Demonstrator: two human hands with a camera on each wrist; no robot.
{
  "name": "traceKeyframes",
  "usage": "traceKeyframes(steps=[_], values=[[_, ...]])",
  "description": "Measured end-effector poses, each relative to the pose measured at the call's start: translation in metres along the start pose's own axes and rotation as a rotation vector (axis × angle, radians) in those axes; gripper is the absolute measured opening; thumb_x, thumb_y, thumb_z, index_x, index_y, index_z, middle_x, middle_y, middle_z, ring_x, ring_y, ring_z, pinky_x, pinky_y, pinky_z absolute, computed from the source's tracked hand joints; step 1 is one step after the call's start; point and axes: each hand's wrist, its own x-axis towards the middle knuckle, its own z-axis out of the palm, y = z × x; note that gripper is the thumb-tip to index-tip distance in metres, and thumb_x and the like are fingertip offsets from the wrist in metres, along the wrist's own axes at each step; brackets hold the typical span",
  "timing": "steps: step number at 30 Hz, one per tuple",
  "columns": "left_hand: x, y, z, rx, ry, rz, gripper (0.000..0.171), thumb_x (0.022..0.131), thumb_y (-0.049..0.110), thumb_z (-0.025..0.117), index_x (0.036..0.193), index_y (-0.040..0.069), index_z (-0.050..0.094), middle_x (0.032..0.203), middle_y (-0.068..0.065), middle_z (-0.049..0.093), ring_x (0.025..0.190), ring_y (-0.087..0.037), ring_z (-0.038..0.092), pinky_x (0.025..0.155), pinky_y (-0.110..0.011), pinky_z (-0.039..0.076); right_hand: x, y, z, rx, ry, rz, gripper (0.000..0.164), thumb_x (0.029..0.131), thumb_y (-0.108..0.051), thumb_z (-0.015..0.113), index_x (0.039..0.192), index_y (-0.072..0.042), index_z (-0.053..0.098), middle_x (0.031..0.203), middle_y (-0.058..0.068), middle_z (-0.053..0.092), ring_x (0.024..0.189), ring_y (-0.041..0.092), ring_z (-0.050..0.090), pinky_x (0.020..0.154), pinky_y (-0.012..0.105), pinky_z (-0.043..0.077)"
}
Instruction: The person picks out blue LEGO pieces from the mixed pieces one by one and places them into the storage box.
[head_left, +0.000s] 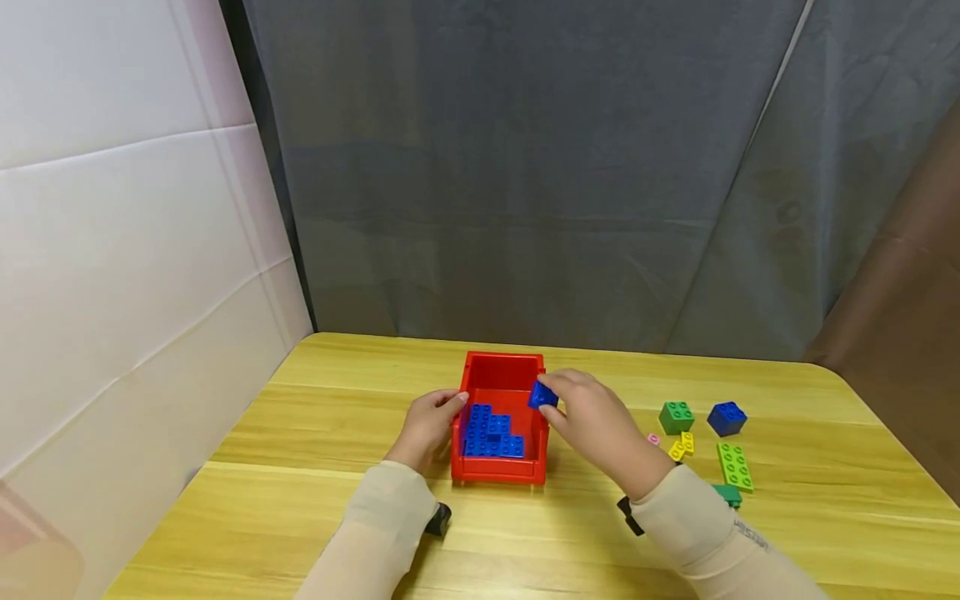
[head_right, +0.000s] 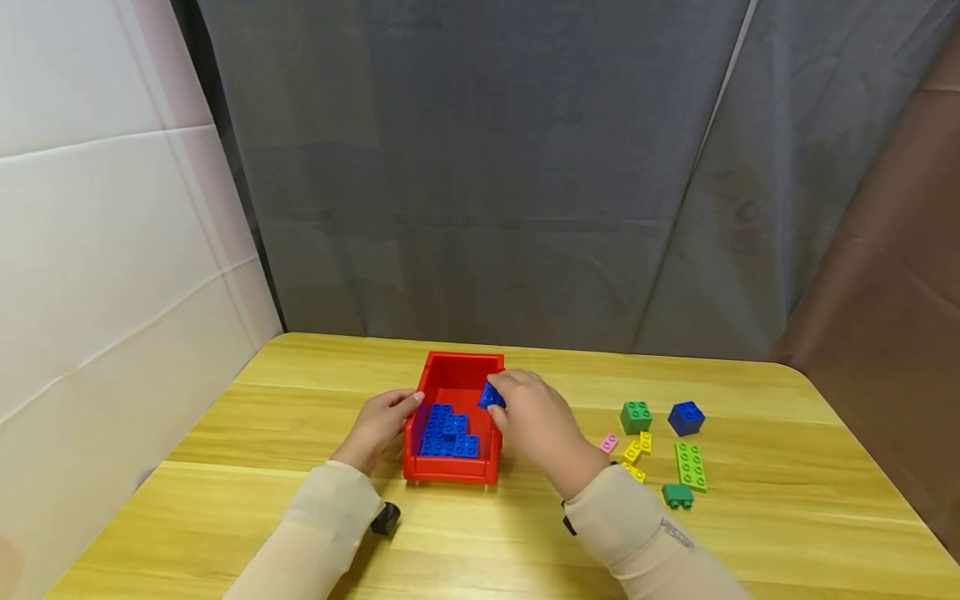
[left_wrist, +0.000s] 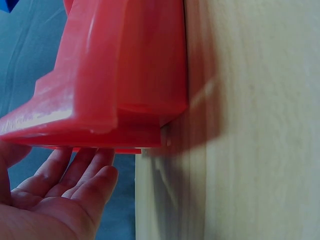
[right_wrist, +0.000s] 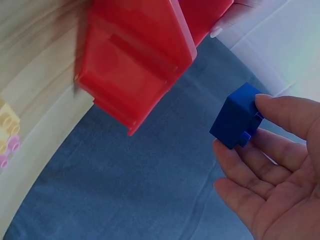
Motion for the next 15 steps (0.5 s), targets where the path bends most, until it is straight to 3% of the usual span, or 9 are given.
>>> traceKeyframes(steps=[15], values=[[0.000, -0.002, 0.001, -0.019, 0.002, 0.020, 0.039, 0.099, 0.025, 0.054, 0.127, -0.001, 0.059, 0.125, -0.019, 0.059, 0.114, -0.032, 0.054, 0.103, -0.047, 0.044, 0.021, -0.010, 0.008, 0.042, -0.055, 0.065, 0.047, 0.089, -0.019, 0.070, 0.133, -0.008, 0.059, 0.131, 0.012, 0.059, 0.122, 0.029, 0.055, 0.100, 0.043, 0.047]])
